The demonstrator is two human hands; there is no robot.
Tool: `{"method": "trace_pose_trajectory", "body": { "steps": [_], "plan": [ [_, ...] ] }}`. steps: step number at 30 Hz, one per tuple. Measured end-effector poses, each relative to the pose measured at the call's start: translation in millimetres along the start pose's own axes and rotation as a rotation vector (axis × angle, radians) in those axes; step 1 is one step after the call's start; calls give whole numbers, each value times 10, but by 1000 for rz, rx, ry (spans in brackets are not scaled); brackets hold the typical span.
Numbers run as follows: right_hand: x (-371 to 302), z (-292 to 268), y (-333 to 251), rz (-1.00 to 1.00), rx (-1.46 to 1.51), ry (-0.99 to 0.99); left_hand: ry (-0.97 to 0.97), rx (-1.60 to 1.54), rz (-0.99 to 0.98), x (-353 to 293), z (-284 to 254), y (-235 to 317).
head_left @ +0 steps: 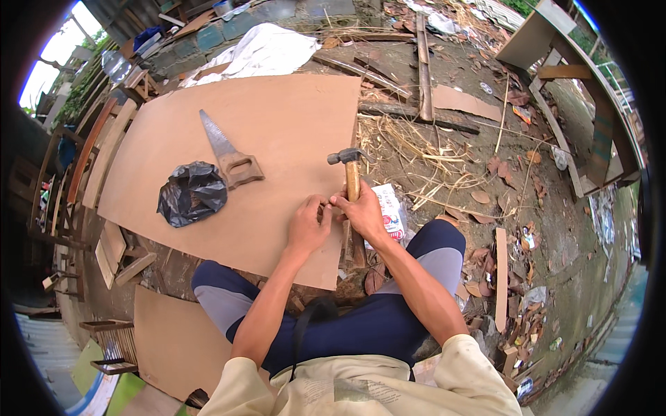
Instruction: The person sits on the ground and repeatedly hammers nails into a large sheet of plywood. They pick nails from a black plastic bag, place them on the board, and drive them in with a hammer. A hand saw rests on the plywood nearby.
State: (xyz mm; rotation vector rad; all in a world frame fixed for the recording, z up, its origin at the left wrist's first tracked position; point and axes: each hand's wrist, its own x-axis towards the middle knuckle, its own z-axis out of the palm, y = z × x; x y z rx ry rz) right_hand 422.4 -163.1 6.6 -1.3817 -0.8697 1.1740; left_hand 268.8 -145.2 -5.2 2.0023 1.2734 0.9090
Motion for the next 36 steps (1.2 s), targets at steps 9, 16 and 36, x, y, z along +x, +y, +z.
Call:
{"method": "trace_pose_trajectory", "body": {
  "steps": [9,16,36],
  "plan": [
    [231,-86,95,-56,-140,174,29,20,-3,268,224,-74],
    [1300,-294,320,-75,62,452,148,82,126,1002,262,-265],
    [2251,-223,270,182,586,284,162,168,-24,1194,383,-317]
  ]
}}
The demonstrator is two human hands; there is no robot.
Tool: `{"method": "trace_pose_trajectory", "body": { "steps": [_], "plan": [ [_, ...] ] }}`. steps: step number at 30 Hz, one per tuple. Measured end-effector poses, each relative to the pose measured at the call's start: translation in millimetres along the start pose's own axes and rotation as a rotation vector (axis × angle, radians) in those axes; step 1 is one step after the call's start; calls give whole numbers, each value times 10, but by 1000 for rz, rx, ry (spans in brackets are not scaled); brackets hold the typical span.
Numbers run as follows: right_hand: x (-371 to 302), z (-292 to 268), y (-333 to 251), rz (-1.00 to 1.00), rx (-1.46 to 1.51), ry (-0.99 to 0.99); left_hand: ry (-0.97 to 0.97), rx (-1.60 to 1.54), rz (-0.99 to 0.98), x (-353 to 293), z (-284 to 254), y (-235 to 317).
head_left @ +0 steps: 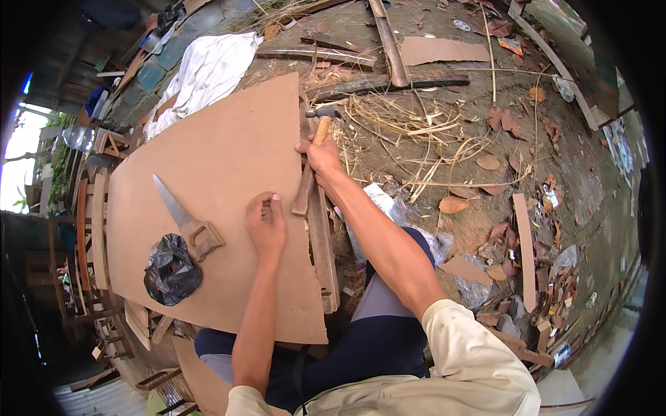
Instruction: The person sits on the ground and repeatedly hammers nails into a large sheet of plywood. They pick nails from a black plastic bag, place them on the board, and drive them in with a hammer. A hand saw rests on the plywood nearby.
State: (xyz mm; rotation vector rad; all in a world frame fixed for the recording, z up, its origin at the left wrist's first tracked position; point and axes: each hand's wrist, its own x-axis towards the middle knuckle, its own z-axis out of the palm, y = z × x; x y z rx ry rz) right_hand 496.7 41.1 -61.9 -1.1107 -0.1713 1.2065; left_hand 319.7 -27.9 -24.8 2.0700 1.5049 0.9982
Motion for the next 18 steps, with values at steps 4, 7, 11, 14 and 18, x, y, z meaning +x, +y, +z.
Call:
{"method": "trace_pose_trajectory", "body": {
  "steps": [4,7,11,14,18],
  "plan": [
    [-63,46,-27,22,64,-47,-14,-152,29,346,-69,-185],
    [207,-107,-7,37,81,-102,-105,-337,3,812,23,-126],
    [232,-183,-39,53,63,-267,-219,-389,-173,1237,13,-165],
    [174,-173,-48,77,117,-318,-136,-502,-117,1405,57,-365],
    [137,-202,-61,68,112,-330,-138,-438,-72,1401,142,-460]
  ]
}}
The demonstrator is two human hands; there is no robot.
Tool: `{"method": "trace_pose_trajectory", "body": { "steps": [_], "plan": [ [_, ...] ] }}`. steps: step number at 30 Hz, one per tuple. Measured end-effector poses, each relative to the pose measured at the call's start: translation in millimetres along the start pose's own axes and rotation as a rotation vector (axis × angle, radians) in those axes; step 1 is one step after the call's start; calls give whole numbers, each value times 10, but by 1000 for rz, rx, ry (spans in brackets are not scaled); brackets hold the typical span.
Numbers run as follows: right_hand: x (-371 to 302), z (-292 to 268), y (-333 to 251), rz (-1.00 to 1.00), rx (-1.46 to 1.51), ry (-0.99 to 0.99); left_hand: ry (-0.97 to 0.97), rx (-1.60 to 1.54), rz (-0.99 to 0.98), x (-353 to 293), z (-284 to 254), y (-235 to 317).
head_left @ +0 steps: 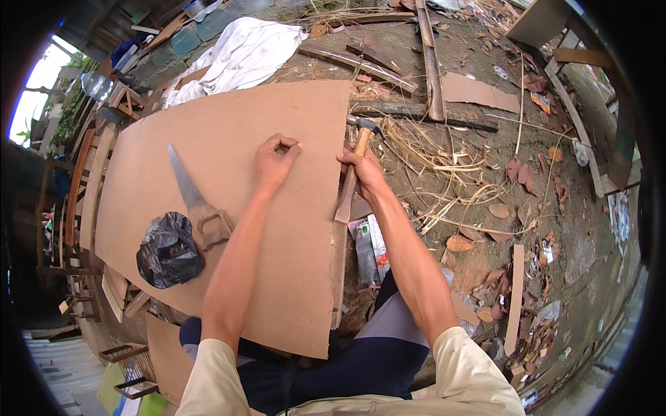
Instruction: The person sits on the ground and repeatedly hammers nails into a large sheet of plywood. They pick nails from a black plastic bag, place them on the board, and drive them in with a hammer. A hand saw rests on the plywood nearby.
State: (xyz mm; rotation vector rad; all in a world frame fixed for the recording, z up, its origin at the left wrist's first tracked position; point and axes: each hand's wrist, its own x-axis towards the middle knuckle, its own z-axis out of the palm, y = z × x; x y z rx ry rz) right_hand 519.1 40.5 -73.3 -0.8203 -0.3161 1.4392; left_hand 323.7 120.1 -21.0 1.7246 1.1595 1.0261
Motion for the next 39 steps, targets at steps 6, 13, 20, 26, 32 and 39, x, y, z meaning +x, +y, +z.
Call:
{"method": "trace_pose_trajectory", "body": {
  "steps": [6,13,20,26,32,39],
  "plan": [
    [77,-112,-13,19,-37,7,-6,-16,-63,-36,158,214],
    [16,-37,-20,39,-59,31,35,214,171,10,181,0],
    [59,-79,7,26,-37,36,7,401,203,50,200,-6],
    [100,-110,33,25,-13,8,-14,447,262,47,132,-79],
    [81,-58,21,18,-23,25,-22,479,361,37,154,-99],
    [-27,78,-10,-38,-50,108,-27,547,378,48,148,-120]
  ]
}}
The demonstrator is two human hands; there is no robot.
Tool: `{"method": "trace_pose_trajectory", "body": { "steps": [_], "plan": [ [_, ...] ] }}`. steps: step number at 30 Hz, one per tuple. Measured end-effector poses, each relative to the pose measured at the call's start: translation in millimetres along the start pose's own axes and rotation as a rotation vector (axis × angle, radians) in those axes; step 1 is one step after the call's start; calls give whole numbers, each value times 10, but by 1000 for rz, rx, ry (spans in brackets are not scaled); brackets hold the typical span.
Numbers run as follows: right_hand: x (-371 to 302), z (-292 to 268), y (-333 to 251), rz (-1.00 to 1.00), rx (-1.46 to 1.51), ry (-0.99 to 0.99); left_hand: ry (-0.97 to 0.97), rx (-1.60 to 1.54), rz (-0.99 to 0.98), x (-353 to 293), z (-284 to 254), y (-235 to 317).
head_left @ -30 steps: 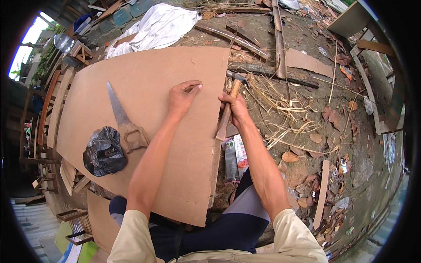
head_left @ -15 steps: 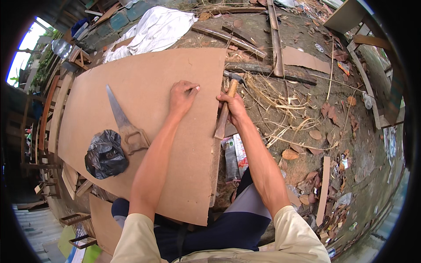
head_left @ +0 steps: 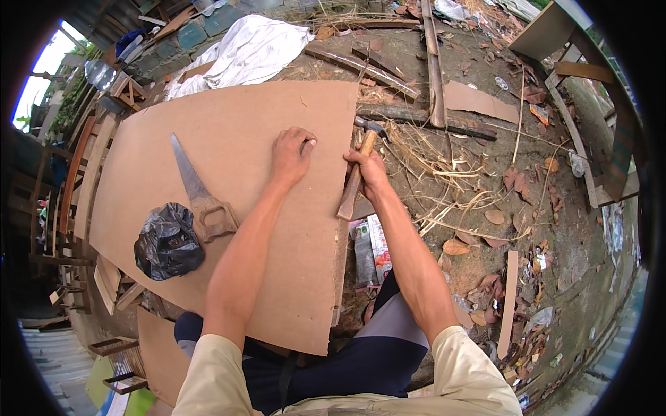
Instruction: The person sits on the ground and repeatedly hammers nails into a large sheet of plywood. They pick nails from a black plastic bag, place them on the board, and drive them in with a hammer. A hand saw rests on the plywood nearby.
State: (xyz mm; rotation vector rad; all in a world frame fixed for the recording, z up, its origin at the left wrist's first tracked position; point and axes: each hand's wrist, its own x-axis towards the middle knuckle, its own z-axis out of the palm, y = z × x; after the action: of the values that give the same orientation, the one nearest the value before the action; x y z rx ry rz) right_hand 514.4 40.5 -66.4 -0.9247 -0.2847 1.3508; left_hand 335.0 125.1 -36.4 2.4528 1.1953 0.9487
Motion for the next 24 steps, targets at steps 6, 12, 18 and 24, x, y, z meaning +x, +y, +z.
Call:
{"method": "trace_pose_trajectory", "body": {
  "steps": [6,12,18,24],
  "plan": [
    [23,-38,-2,13,-7,-31,-11,0,-2,1,-29,35],
    [33,-43,28,-3,-73,20,-15,-96,-68,12,-45,26],
    [57,-59,49,-31,-81,36,-67,-115,-48,36,-90,-7],
    [-32,40,8,-30,-100,54,-82,-119,-54,17,-103,-48]
  ]
}}
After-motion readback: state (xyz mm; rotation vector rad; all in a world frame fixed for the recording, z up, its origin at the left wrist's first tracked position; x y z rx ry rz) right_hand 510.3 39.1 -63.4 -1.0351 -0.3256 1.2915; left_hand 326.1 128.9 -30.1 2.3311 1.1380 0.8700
